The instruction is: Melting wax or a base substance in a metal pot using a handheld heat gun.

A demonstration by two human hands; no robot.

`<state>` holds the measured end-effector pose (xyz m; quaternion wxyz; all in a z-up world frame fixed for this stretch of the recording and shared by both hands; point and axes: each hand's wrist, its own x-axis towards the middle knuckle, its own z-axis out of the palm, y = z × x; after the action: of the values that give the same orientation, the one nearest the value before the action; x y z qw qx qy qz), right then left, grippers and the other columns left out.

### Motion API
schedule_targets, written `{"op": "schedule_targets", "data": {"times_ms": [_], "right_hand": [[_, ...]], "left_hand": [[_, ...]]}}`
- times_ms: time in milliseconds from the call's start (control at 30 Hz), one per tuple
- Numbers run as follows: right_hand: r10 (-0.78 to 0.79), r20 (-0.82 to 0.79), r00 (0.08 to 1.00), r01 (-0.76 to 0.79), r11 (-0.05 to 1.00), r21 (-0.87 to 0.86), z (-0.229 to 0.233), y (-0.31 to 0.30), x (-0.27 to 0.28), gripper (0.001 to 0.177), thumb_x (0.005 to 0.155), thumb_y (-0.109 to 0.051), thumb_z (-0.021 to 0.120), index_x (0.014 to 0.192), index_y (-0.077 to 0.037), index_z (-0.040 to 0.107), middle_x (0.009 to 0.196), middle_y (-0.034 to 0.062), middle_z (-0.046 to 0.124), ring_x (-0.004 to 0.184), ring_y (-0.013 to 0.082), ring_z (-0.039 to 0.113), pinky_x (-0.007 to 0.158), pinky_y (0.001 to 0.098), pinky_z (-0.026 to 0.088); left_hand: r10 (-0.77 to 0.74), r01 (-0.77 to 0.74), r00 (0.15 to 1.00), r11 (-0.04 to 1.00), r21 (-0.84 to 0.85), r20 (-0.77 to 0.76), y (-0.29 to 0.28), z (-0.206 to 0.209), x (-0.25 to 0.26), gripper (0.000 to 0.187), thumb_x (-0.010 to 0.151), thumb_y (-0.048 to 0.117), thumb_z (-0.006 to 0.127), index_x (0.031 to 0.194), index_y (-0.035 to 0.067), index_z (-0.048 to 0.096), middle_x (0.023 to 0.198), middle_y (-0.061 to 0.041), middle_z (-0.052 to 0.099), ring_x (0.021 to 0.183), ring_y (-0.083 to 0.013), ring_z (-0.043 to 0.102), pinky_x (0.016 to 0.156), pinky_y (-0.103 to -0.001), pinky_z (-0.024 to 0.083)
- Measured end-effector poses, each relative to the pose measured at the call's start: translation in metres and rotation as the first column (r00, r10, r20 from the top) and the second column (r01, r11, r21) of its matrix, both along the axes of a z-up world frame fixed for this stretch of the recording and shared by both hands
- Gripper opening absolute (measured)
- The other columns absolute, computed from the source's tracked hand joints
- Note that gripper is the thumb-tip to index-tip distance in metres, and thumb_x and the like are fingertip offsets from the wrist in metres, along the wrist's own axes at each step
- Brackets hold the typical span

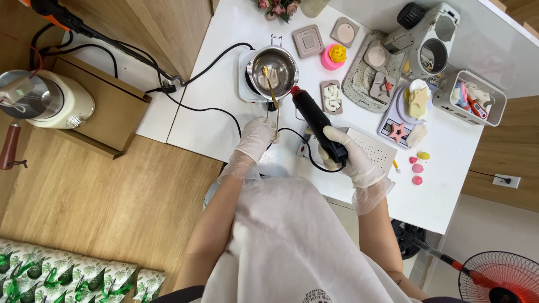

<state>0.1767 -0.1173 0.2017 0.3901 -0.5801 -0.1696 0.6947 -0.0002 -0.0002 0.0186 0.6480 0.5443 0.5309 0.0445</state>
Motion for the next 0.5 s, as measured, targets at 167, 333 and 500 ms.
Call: {"op": "schedule_targets", "data": {"times_ms": [167,333,500], "right_hand": [[-0.043,-0.021,0.999,0.044,0.998,0.034,0.001,0.006,0.006,0.06,0.099,-0.044,0.058,0.136,0.004,0.059,0.062,0.0014,0.051,0.042,0.0109,0.039,0.04,0.0256,0.03],[-0.054,-0.026,0.998,0.056,0.997,0.057,0.002,0.015,0.008,0.061,0.099,-0.043,0.059,0.136,0.005,0.058,0.063,0.0024,0.051,0.044,0.0118,0.039,0.043,0.0267,0.032],[-0.057,-0.079,0.995,0.065,0.993,0.101,0.002,0.017,0.009,0.063,0.101,-0.043,0.059,0.134,0.011,0.059,0.065,0.0034,0.052,0.048,0.0118,0.042,0.046,0.026,0.034]], "left_hand": [[0.05,-0.047,0.997,0.998,-0.041,0.066,-0.002,-0.009,0.005,0.02,0.073,0.013,0.074,0.092,0.006,0.072,0.08,-0.01,0.073,0.073,-0.0221,0.069,0.069,-0.033,0.055],[-0.013,0.006,0.995,0.997,0.072,0.095,-0.007,-0.033,0.012,0.019,0.074,0.016,0.073,0.09,0.005,0.073,0.082,-0.009,0.073,0.075,-0.022,0.069,0.072,-0.033,0.055],[-0.031,0.022,0.997,0.993,0.119,0.077,-0.007,-0.037,0.014,0.024,0.073,0.019,0.075,0.094,0.009,0.074,0.087,-0.011,0.075,0.081,-0.0269,0.071,0.075,-0.036,0.056]]}}
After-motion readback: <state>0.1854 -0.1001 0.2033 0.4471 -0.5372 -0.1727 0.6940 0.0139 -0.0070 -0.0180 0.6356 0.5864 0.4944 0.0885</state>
